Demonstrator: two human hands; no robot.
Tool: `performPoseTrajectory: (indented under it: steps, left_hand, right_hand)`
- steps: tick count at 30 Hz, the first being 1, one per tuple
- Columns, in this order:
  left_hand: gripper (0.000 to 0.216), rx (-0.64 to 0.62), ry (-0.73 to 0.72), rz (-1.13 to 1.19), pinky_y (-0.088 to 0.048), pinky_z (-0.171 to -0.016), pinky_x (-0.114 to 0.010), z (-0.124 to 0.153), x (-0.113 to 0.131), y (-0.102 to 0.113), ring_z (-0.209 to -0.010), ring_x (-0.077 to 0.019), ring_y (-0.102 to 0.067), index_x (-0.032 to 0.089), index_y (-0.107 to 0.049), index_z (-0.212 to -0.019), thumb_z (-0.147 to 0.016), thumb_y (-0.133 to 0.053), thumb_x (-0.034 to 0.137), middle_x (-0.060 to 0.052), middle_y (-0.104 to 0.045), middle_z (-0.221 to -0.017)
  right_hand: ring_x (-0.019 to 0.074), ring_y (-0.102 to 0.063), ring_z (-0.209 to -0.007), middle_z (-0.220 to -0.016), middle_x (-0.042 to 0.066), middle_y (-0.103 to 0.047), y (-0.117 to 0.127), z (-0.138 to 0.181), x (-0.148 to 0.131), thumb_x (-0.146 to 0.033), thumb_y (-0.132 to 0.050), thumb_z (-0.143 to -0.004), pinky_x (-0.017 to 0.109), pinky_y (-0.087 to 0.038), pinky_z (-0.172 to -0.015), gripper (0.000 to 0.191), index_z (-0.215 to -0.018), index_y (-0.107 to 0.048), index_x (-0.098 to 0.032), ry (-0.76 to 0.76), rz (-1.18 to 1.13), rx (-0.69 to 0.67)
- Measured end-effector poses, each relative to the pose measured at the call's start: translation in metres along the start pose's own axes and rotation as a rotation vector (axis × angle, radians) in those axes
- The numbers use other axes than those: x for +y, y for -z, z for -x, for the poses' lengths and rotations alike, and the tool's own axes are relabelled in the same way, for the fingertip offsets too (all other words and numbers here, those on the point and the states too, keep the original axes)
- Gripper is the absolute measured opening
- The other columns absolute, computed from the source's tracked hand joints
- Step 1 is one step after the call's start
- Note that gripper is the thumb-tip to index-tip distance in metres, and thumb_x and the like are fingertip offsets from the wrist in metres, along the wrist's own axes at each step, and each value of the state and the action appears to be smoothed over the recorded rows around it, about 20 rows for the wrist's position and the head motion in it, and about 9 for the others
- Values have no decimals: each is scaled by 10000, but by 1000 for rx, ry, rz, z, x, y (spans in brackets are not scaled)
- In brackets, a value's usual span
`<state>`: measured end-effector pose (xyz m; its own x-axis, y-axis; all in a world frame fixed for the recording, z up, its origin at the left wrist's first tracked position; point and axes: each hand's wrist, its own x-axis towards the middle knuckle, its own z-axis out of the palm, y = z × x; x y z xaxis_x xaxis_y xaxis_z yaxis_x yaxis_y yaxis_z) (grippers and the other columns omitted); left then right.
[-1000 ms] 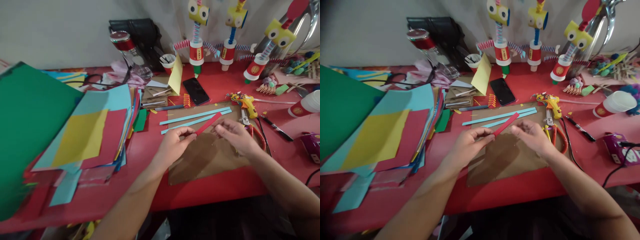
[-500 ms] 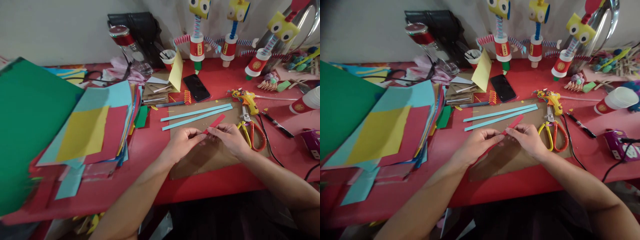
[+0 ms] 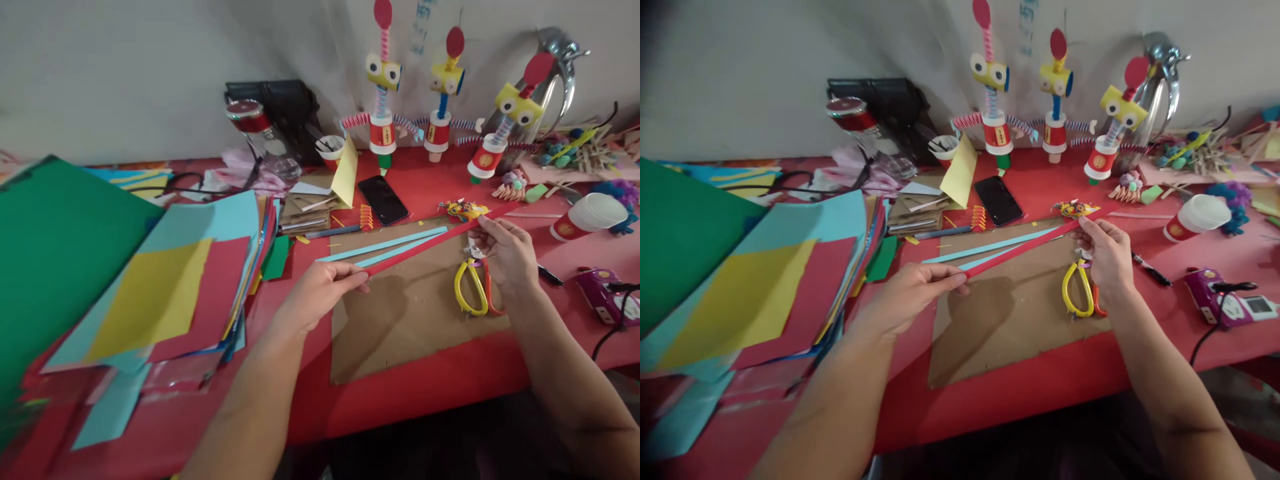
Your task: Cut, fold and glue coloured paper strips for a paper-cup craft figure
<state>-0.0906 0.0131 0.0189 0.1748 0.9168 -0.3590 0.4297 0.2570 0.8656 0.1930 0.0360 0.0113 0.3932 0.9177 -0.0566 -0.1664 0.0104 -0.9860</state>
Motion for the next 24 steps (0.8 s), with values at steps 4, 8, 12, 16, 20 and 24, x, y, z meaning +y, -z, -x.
performPoseTrajectory:
  steps: [4,8,12,16,20,24]
  left_hand:
    - [231,24,-29,-17,-479,-873,-369,-1,0,-1,-794,-223,-676,221,-707,-638,-704,-661,437,-41,-752,-712]
    - [242,19,-53,21,-480,-845,-354,0,-1,-17,-791,-219,-671,218,-704,-653,-719,-637,442,-45,-758,-746]
    - [238,-89,-33,-56,-484,-780,-331,1,-1,-20,-726,-206,-657,228,-697,-612,-732,-620,419,-30,-735,-679]
    - [216,-47,-18,-145,-480,-774,-325,1,-2,6,-701,-201,-640,240,-694,-577,-690,-636,414,-17,-712,-627]
    - [172,47,43,-142,-491,-805,-332,1,-4,36,-742,-216,-650,252,-718,-595,-619,-697,421,-17,-727,-656]
    - [134,175,95,-183,-483,-826,-318,-1,-11,47,-835,-225,-648,246,-727,-616,-573,-734,372,-24,-751,-763]
  right_hand:
    - [105,-663,-608,-633,-29,-669,-8,8,0,-434,-810,-660,214,-505,-563,271,-687,-643,-223,9,-129,-22]
    - [117,-682,-633,-728,-19,-732,-31,39,12,-502,-842,-597,242,-539,-613,398,-863,-713,-234,-175,-75,-334]
    - [146,-679,-589,-632,13,-725,-45,62,26,-483,-865,-548,271,-539,-573,367,-732,-734,-193,-323,11,-473]
    - [131,-668,-567,-591,12,-712,-33,44,21,-474,-878,-527,241,-531,-542,347,-664,-732,-191,-294,-35,-285]
    - [87,-638,-539,-586,1,-703,-13,14,10,-416,-903,-521,176,-496,-488,315,-634,-713,-191,-195,-62,-135]
    - [102,-656,-565,-598,3,-693,-2,-2,14,-367,-882,-597,179,-517,-483,262,-667,-702,-190,-210,27,-177]
